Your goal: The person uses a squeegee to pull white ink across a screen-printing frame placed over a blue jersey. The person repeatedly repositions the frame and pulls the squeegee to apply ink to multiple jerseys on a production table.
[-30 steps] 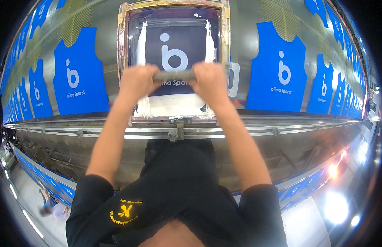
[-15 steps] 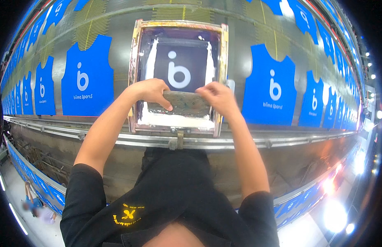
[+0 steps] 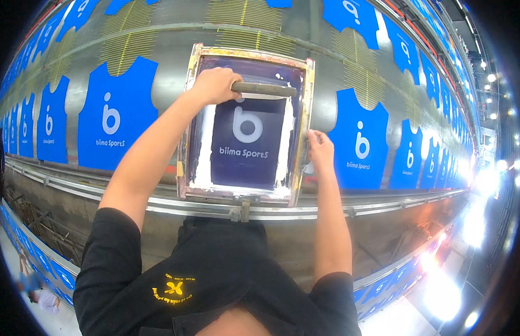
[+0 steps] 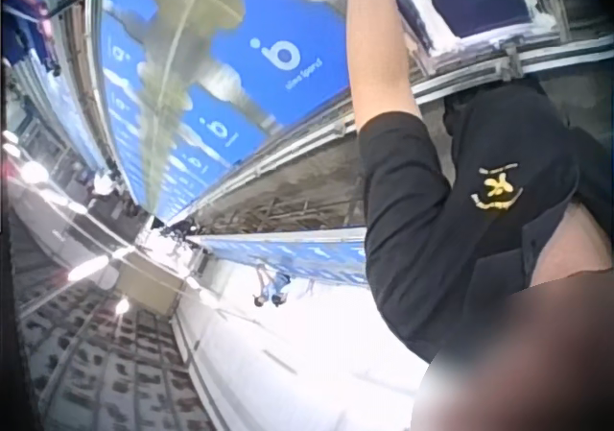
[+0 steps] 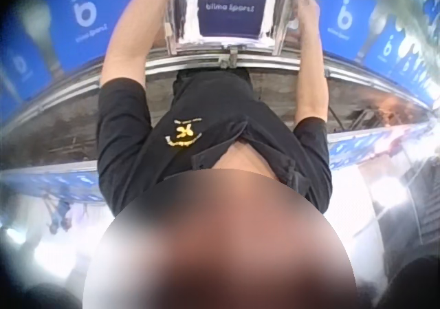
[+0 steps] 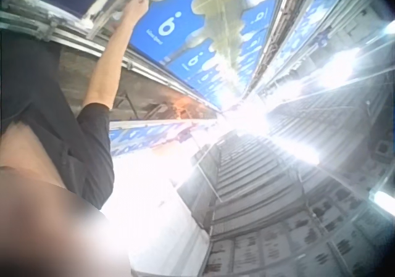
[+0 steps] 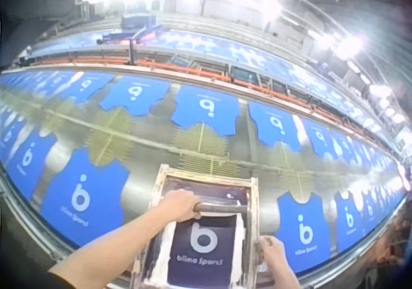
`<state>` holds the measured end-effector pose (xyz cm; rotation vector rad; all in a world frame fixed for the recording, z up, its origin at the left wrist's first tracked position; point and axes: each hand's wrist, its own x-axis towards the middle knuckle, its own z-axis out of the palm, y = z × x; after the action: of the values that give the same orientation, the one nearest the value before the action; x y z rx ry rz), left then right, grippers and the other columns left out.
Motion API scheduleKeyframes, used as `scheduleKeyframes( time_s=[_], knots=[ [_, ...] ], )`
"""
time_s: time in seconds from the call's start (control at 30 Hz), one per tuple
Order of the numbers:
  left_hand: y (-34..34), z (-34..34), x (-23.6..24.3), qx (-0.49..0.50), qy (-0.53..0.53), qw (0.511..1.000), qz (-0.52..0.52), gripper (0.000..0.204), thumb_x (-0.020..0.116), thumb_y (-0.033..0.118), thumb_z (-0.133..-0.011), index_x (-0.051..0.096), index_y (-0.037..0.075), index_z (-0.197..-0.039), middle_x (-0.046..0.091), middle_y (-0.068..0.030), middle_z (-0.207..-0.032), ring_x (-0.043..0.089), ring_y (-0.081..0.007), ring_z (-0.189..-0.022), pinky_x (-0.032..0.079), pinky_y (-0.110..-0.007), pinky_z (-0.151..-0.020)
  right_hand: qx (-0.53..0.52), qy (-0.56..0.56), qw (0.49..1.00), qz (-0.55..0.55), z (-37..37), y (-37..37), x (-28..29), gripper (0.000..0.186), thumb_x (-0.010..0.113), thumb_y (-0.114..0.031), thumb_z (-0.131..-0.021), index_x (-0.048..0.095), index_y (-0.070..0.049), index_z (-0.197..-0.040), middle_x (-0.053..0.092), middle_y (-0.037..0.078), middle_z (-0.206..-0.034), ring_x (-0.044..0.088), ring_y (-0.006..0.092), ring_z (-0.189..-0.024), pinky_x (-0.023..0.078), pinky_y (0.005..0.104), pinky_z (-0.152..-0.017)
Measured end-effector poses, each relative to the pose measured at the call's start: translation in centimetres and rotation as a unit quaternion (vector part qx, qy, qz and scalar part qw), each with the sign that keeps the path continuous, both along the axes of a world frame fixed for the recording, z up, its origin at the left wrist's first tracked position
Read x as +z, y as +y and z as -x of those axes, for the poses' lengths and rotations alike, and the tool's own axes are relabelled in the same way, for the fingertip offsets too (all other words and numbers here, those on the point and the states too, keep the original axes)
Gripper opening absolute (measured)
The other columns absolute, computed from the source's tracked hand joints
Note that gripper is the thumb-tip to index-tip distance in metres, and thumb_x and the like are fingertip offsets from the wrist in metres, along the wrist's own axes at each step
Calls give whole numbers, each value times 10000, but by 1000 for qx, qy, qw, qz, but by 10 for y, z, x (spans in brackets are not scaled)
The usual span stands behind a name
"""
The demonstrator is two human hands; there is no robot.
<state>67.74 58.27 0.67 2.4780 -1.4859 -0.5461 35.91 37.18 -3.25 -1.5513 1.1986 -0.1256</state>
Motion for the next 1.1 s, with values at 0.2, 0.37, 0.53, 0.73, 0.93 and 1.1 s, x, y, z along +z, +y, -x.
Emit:
scheduleKeyframes(
  time_s=[0.2, 0.37, 0.53, 0.73, 0.93, 1.1],
  knots=[
    [113, 153, -11, 4, -33, 993, 109, 445, 876, 396, -792, 738, 187, -1160, 715, -87, -1026, 707, -314, -973, 547, -467, -845, -42, -58, 997, -28, -1, -2, 7, 392, 755, -336, -1007, 704, 3, -1197, 513, -46, -655, 435, 56, -494, 313, 262, -441],
    [183, 249, -16, 1, -8, 989, 147, 596, 781, 63, -685, 672, 113, -1270, 657, -103, -1214, 660, -311, -1124, 534, -434, -968, -15, -35, 985, 169, 0, 5, 12, 420, 717, -334, -1017, 742, 55, -1174, 741, 84, -906, 674, 161, -772, 539, 319, -717],
    [228, 225, -1, 19, -3, 981, 192, 577, 833, 86, -679, 693, 129, -1237, 685, -77, -1201, 672, -303, -1135, 537, -447, -981, -57, -115, 982, 138, -18, 53, 36, 398, 687, -327, -1034, 759, 50, -1139, 771, 95, -1032, 687, 153, -948, 537, 320, -853],
    [343, 114, 19, 64, 35, 987, 140, 599, 802, 61, -695, 737, 162, -1283, 728, -46, -1294, 685, -278, -1177, 538, -436, -992, -34, -169, 964, 204, -117, 198, -8, 352, 697, -313, -1035, 759, 22, -1122, 759, 120, -1010, 689, 207, -951, 539, 345, -895],
    [478, 16, 31, 82, 25, 994, 75, 510, 804, 112, -739, 758, 138, -1246, 756, -61, -1240, 693, -258, -1166, 554, -427, -967, -39, -147, 967, 203, -211, 357, -39, 272, 706, -257, -1035, 742, 6, -1097, 739, 69, -972, 651, 151, -876, 522, 317, -810],
    [528, -34, 40, 24, 24, 998, 50, 475, 798, 136, -741, 755, 126, -1214, 774, -69, -1131, 724, -290, -1070, 578, -446, -918, -41, -74, 986, 147, -255, 415, -33, 283, 732, -310, -990, 746, -57, -1117, 754, 131, -1000, 702, 240, -937, 532, 361, -869]
  ],
)
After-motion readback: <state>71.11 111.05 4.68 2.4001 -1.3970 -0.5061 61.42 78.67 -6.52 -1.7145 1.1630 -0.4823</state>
